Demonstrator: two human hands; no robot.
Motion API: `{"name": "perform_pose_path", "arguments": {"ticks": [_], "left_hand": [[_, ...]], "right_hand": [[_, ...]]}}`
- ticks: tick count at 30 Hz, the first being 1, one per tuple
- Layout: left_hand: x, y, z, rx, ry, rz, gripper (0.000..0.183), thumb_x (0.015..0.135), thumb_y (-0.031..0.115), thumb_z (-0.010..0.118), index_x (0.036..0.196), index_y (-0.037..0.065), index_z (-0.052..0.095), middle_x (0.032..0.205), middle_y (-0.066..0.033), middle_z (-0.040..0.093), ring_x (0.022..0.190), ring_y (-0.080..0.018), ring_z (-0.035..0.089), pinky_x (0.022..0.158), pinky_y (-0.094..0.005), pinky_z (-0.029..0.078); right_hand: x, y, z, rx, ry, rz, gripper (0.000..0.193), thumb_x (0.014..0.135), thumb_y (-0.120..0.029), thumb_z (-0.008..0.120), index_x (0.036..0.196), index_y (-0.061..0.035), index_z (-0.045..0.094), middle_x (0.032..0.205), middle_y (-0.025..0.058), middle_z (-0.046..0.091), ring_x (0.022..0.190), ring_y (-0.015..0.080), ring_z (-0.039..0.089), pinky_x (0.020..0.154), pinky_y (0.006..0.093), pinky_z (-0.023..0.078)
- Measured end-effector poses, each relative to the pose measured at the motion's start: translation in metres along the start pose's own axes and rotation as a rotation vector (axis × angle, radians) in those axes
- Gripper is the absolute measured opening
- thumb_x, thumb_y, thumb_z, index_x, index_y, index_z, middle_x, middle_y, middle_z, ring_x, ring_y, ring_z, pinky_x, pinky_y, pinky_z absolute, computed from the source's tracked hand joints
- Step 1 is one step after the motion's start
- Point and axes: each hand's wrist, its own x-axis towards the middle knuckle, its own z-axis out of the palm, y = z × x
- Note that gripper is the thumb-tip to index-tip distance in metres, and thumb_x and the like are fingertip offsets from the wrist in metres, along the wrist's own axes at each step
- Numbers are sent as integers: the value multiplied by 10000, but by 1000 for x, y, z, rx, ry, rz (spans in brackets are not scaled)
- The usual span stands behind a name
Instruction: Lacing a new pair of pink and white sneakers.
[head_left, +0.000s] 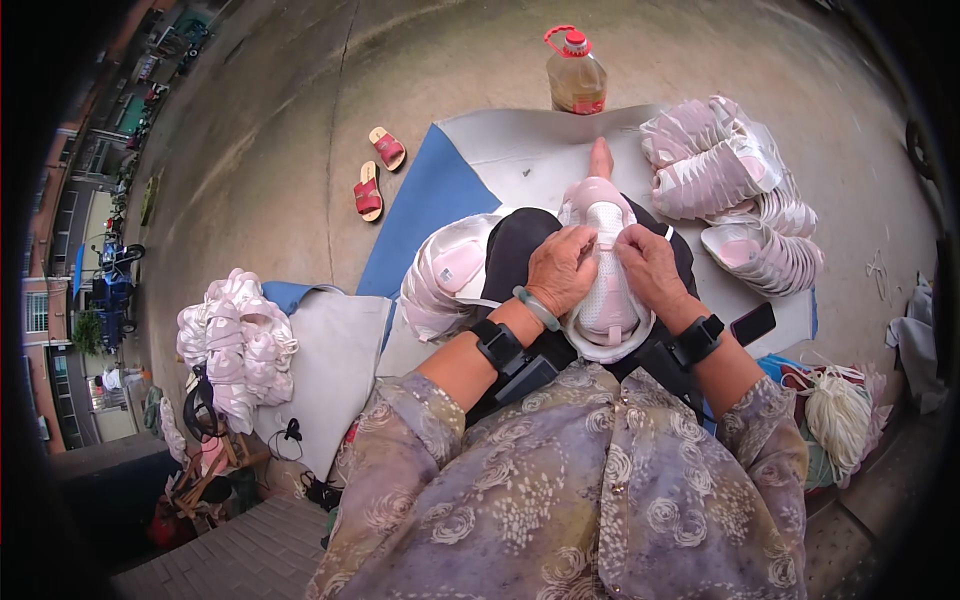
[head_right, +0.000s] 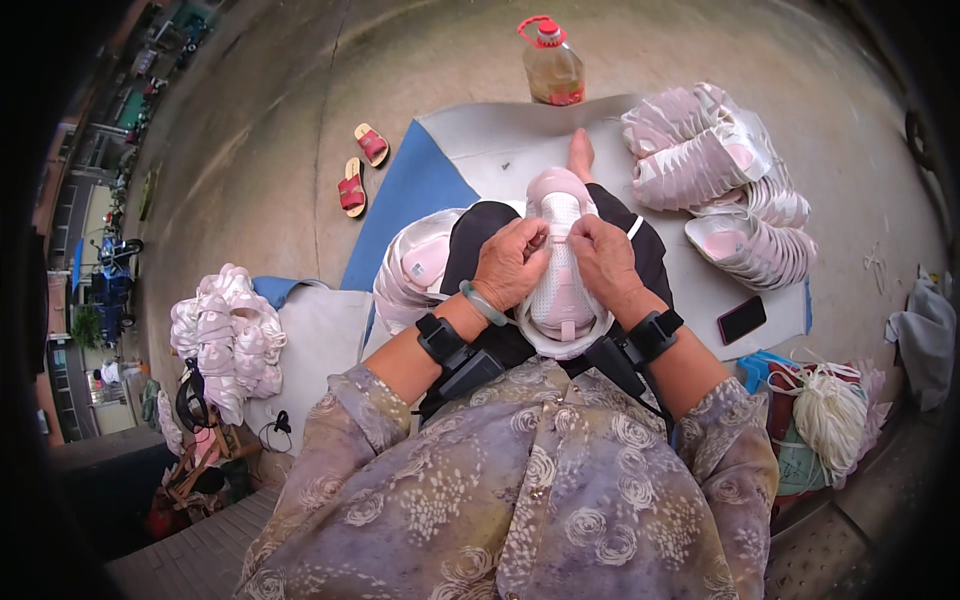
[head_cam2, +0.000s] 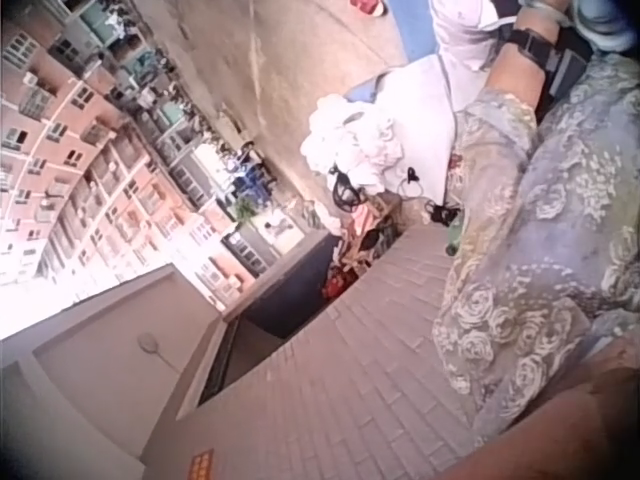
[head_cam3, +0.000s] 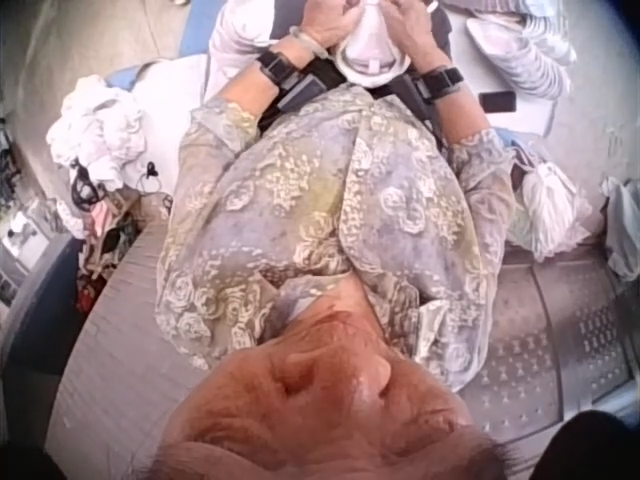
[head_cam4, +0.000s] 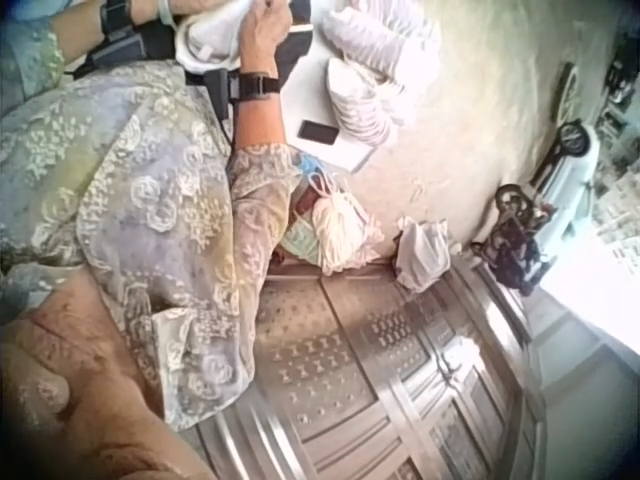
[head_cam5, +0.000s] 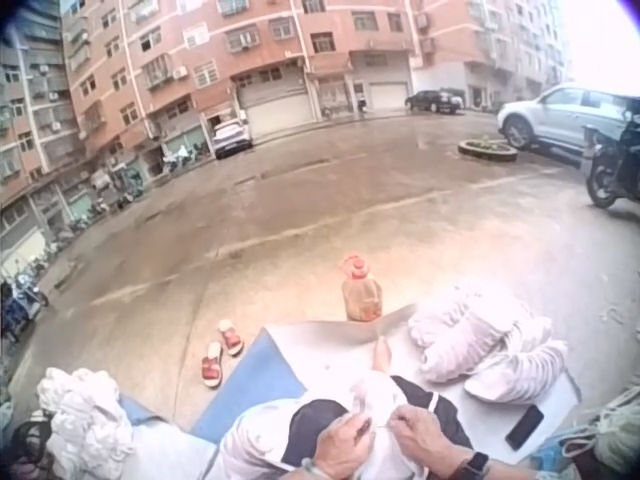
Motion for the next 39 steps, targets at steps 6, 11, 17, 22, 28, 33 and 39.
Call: {"name": "perform_pose_path", "arguments": {"ticks": [6,11,17,22,28,33,39], "left_hand": [[7,2,13,64,130,117,132,743,54,559,873,38,552,758,-130,557,698,-306,564,635,-377,463],[-9,-20,17,289,185,242,82,765,138,518,715,74,528,672,-123,527,633,-316,536,548,-423,441],[-1,-13,42,98,204,170,91,763,135,509,797,72,565,785,-111,578,743,-311,576,645,-400,468],[6,-24,45,114,241,23,110,774,146,509,826,64,560,813,-136,582,778,-326,584,673,-403,477],[18,-21,54,33,222,-127,146,782,178,488,861,80,562,886,-137,602,840,-350,592,699,-444,468],[24,-20,62,-25,156,-274,168,786,155,487,921,106,574,966,-137,598,960,-333,580,775,-437,448],[26,-8,64,-131,79,-416,252,766,175,521,1004,94,544,1125,-158,522,1131,-344,472,919,-471,356]], "right_hand": [[5,11,1,54,-15,-69,129,819,-146,545,811,-18,564,715,141,572,680,261,554,632,348,438],[0,16,26,-52,78,-94,159,850,-188,482,838,-45,550,779,163,566,745,316,572,656,390,438],[-1,29,15,-78,105,-199,211,864,-168,467,744,2,433,664,151,445,622,251,417,595,364,361],[12,36,31,-129,89,-285,195,866,-159,455,774,13,442,707,192,471,662,332,448,630,409,362],[22,42,26,-191,52,-225,221,872,-182,451,790,23,452,748,196,486,692,334,448,666,418,368],[28,57,28,-128,74,-247,255,884,-201,445,760,22,449,674,190,454,645,303,429,634,396,371],[27,67,28,-122,106,-312,330,878,-302,466,767,9,458,677,157,460,649,250,429,632,368,380]]}}
